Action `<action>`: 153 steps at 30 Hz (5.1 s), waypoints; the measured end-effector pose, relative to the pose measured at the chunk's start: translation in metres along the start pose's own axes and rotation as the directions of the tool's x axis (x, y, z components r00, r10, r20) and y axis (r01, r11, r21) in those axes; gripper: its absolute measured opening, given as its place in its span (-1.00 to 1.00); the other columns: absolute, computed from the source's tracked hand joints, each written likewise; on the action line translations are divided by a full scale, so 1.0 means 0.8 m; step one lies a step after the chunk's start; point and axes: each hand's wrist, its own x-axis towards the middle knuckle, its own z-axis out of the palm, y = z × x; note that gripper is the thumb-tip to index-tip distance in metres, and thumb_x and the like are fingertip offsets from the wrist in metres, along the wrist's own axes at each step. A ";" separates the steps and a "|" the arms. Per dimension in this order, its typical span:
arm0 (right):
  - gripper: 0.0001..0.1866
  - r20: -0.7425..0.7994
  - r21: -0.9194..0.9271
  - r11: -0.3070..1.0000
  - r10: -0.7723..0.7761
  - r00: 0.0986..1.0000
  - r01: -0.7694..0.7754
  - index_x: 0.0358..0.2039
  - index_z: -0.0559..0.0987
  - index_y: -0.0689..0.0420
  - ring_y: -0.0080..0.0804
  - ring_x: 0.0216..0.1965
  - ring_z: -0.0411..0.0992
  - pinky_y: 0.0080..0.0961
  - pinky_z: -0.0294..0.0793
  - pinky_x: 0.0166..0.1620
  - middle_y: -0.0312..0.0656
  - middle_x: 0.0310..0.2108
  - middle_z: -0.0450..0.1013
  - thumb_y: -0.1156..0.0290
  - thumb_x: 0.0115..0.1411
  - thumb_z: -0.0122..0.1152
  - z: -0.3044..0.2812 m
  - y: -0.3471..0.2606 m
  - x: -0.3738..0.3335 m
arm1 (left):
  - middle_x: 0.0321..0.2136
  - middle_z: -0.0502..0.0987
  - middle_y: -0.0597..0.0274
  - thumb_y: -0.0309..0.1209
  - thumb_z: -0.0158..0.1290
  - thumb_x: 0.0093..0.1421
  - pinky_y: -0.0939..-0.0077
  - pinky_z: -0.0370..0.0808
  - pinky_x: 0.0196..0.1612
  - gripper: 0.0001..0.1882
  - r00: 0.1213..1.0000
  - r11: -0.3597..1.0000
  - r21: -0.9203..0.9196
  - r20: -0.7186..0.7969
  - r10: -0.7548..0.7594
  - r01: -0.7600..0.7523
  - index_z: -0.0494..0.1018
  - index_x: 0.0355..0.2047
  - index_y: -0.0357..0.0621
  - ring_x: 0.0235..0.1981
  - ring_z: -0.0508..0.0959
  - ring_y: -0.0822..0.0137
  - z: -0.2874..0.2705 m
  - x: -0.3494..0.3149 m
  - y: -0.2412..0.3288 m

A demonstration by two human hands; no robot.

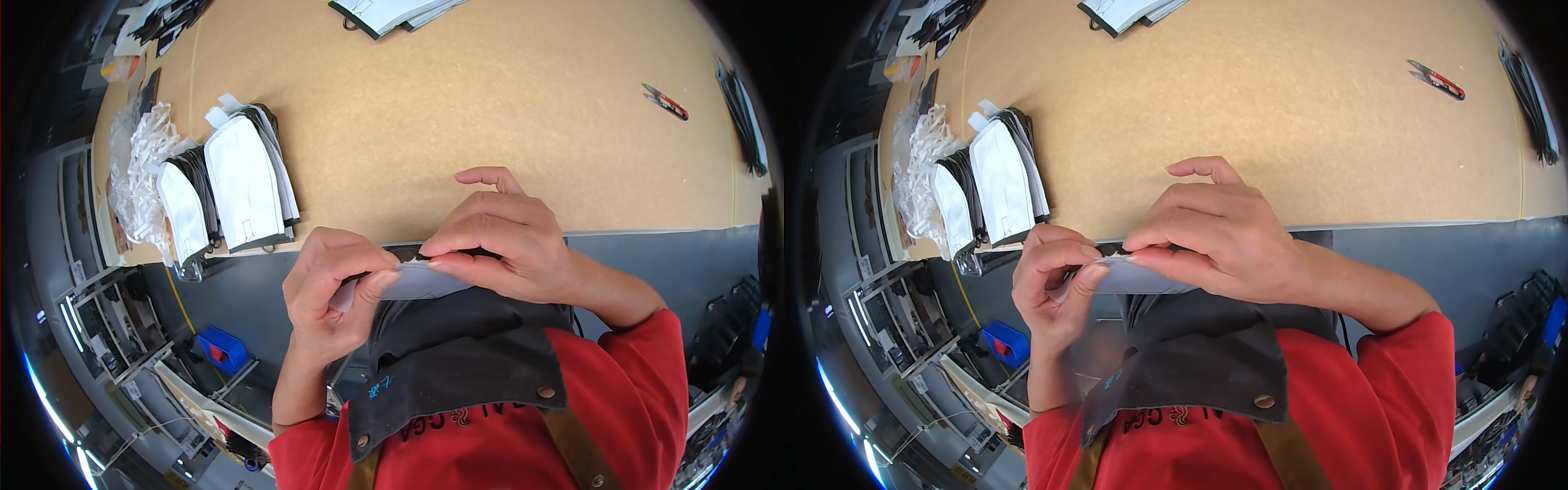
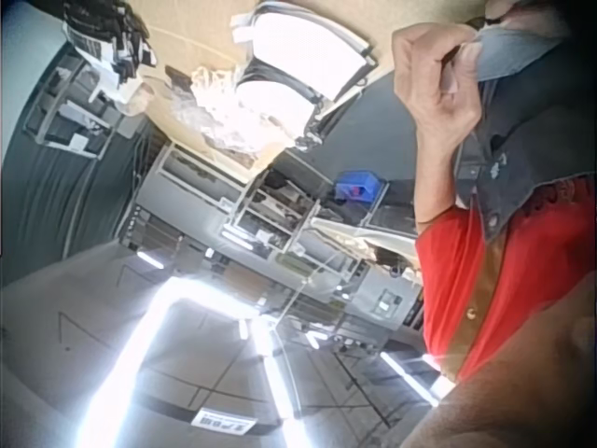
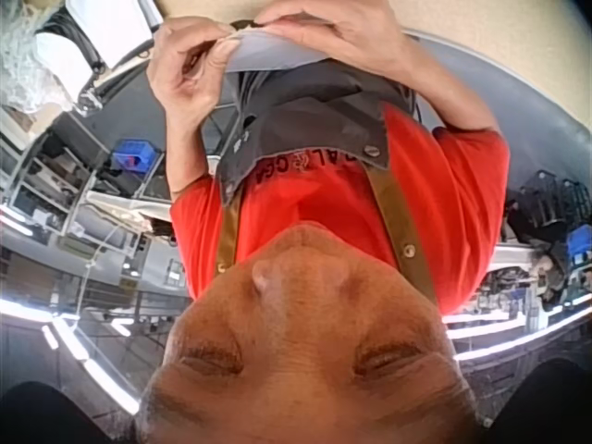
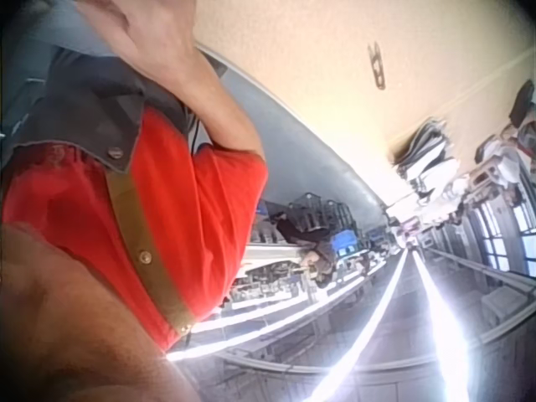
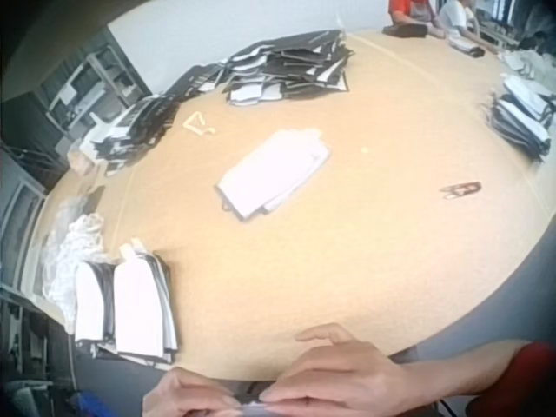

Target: Assembling leather pouch components by applying adhesive tape and folding edges.

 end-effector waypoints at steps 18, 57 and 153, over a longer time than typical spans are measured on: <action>-0.80 -0.139 -0.234 0.965 -0.151 0.979 0.116 -0.52 0.52 -0.01 -0.53 -0.53 0.41 -0.19 0.42 0.07 -0.41 -0.57 0.39 0.53 -0.10 0.39 0.012 -0.001 0.004 | -0.42 0.58 0.18 -0.57 0.30 0.06 0.57 0.46 -0.43 -0.82 1.000 1.000 -0.014 0.016 0.011 -0.011 0.56 -0.31 -0.20 -0.44 0.52 0.36 0.003 0.001 -0.001; -0.76 -0.127 -0.492 0.847 -0.300 0.945 0.203 -0.40 0.62 0.03 -0.50 -0.57 0.39 0.01 0.36 0.14 -0.41 -0.55 0.47 0.47 -0.15 0.44 0.011 -0.012 0.010 | -0.42 0.57 0.18 -0.61 0.29 0.04 0.57 0.47 -0.42 -0.81 1.000 0.999 -0.039 0.028 -0.004 0.005 0.57 -0.31 -0.20 -0.44 0.52 0.37 0.004 0.004 -0.003; -0.74 0.003 -0.356 0.864 -0.380 0.925 0.356 -0.20 0.71 -0.15 -0.67 -0.49 0.39 -0.07 0.22 0.25 -0.52 -0.30 0.58 0.29 0.04 0.43 -0.003 0.021 -0.011 | -0.42 0.57 0.12 -0.59 0.32 0.01 0.55 0.50 -0.43 -0.76 1.000 0.999 -0.043 0.010 0.004 -0.004 0.53 -0.30 -0.23 -0.42 0.55 0.29 0.008 0.000 -0.012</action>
